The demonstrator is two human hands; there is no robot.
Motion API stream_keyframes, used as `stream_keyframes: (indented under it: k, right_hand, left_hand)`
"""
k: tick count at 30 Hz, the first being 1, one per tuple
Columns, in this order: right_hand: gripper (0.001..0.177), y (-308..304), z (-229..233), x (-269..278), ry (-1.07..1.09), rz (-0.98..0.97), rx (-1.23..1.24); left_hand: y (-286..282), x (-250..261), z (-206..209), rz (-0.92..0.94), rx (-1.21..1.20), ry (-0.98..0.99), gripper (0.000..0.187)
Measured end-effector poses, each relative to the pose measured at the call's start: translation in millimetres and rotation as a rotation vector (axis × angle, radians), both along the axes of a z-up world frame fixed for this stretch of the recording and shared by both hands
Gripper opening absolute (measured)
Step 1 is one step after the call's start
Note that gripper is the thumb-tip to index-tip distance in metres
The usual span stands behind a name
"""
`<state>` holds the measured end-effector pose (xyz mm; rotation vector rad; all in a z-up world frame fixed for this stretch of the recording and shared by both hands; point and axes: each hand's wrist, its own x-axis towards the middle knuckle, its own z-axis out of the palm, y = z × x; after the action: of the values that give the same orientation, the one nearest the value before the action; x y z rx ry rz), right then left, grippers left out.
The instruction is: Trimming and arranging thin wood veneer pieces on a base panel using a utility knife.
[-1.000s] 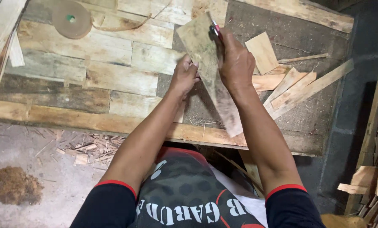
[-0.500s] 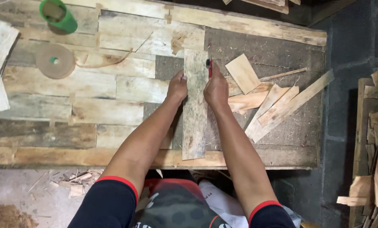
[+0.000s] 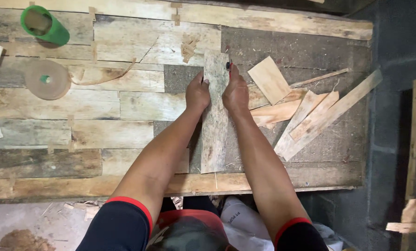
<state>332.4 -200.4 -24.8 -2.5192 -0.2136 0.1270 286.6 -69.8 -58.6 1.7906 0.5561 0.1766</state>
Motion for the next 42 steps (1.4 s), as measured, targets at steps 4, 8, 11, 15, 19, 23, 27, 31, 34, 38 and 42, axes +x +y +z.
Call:
stream_keyframes:
  k: [4, 8, 11, 15, 19, 23, 27, 31, 34, 38, 42]
  right_hand:
    - [0.062, 4, -4, -1, -0.006, -0.022, -0.035]
    - [0.067, 2, -9, -5, -0.023, -0.018, -0.085]
    - [0.067, 6, -12, -1, -0.020, -0.018, -0.122]
    - [0.068, 7, -14, 2, -0.014, -0.026, -0.149]
    - [0.063, 11, -11, 4, -0.029, -0.045, -0.126]
    - [0.061, 15, -10, 4, -0.018, -0.064, -0.157]
    - [0.061, 15, -7, 5, -0.021, -0.087, -0.148]
    - [0.062, 16, -4, 1, -0.019, -0.096, -0.139]
    - [0.065, 16, -3, 3, -0.013, -0.095, -0.137]
    - [0.064, 19, 2, 1, 0.023, -0.104, -0.156]
    - [0.060, 23, 14, 1, 0.054, -0.094, -0.185]
  left_hand:
    - [2, -33, 43, -0.013, 0.386, -0.049, 0.041]
    - [-6, -96, 78, -0.412, 0.567, 0.010, 0.028]
    - [-13, -138, 92, -0.672, 0.684, 0.072, 0.049]
    - [-19, -166, 79, -0.973, 0.856, 0.217, 0.094]
    - [-18, -169, 63, -1.032, 0.924, 0.273, 0.096]
    - [-18, -168, 66, -1.044, 0.871, 0.326, 0.095]
    - [-19, -165, 68, -1.070, 0.906, 0.340, 0.096]
    - [-21, -165, 67, -1.096, 0.891, 0.387, 0.099]
    - [-22, -162, 65, -1.083, 0.867, 0.400, 0.101]
    - [-22, -166, 60, -1.070, 0.824, 0.411, 0.102]
    - [-23, -167, 44, -1.070, 0.884, 0.375, 0.100]
